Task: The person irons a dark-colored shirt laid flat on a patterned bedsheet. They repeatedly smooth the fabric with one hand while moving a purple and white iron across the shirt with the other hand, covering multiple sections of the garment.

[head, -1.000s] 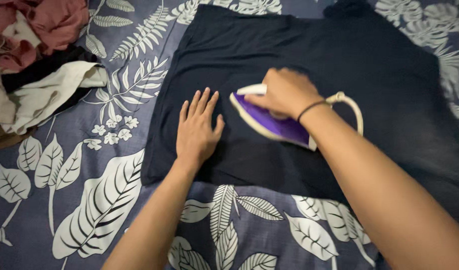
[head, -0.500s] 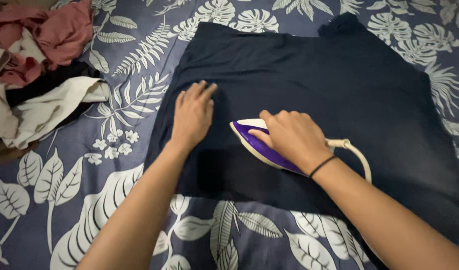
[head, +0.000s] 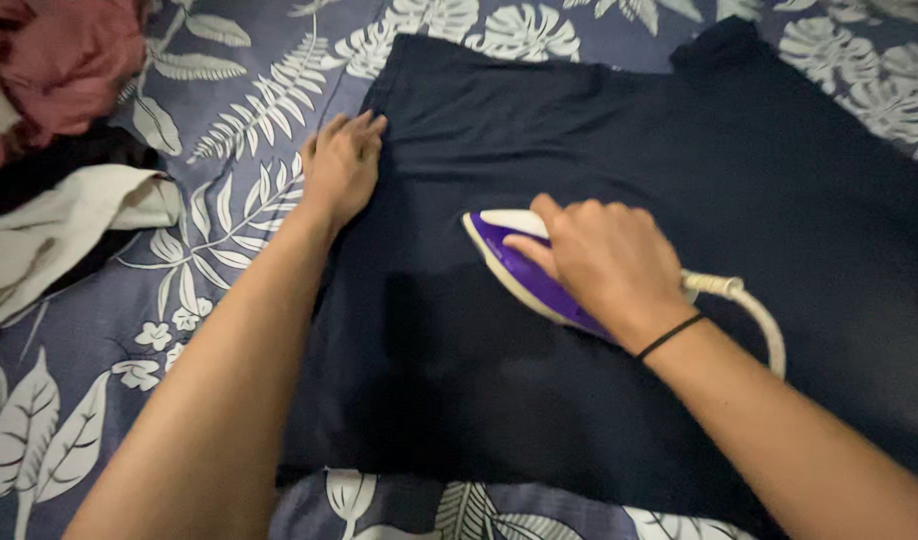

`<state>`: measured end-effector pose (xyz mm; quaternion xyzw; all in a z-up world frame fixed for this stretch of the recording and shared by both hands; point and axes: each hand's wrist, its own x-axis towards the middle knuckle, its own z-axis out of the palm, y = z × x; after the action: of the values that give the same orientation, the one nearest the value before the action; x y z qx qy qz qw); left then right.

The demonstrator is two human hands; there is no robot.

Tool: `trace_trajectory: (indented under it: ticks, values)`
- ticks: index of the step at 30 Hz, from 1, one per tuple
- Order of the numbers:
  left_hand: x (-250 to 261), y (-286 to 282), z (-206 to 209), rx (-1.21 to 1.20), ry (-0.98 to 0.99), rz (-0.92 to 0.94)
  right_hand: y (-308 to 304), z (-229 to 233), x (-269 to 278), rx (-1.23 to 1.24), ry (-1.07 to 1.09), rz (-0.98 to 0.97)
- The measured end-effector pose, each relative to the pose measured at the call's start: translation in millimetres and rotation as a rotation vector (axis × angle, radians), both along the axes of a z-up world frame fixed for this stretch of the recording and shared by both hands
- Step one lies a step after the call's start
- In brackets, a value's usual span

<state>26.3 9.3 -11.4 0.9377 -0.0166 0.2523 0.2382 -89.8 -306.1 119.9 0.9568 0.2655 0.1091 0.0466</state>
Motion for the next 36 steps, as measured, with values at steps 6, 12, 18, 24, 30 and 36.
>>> trace_trajectory:
  ticks: [6,12,18,24,30,36]
  values:
    - [9,10,-12,0.011,-0.167,0.035,12,-9,40,0.043,-0.072,0.008]
    - [-14,-11,6,0.153,-0.198,0.017,31,-11,85,0.126,-0.127,-0.087]
    - [-70,-69,18,0.188,-0.119,-0.124,31,2,90,0.237,0.167,-0.213]
    - [-106,-114,13,0.193,-0.02,-0.106,12,14,60,0.16,0.411,-0.2]
    - [-119,-132,12,0.216,-0.003,-0.094,-3,10,15,0.126,0.215,-0.063]
    - [-129,-135,18,0.191,-0.002,-0.097,-3,-6,16,0.076,0.0,-0.011]
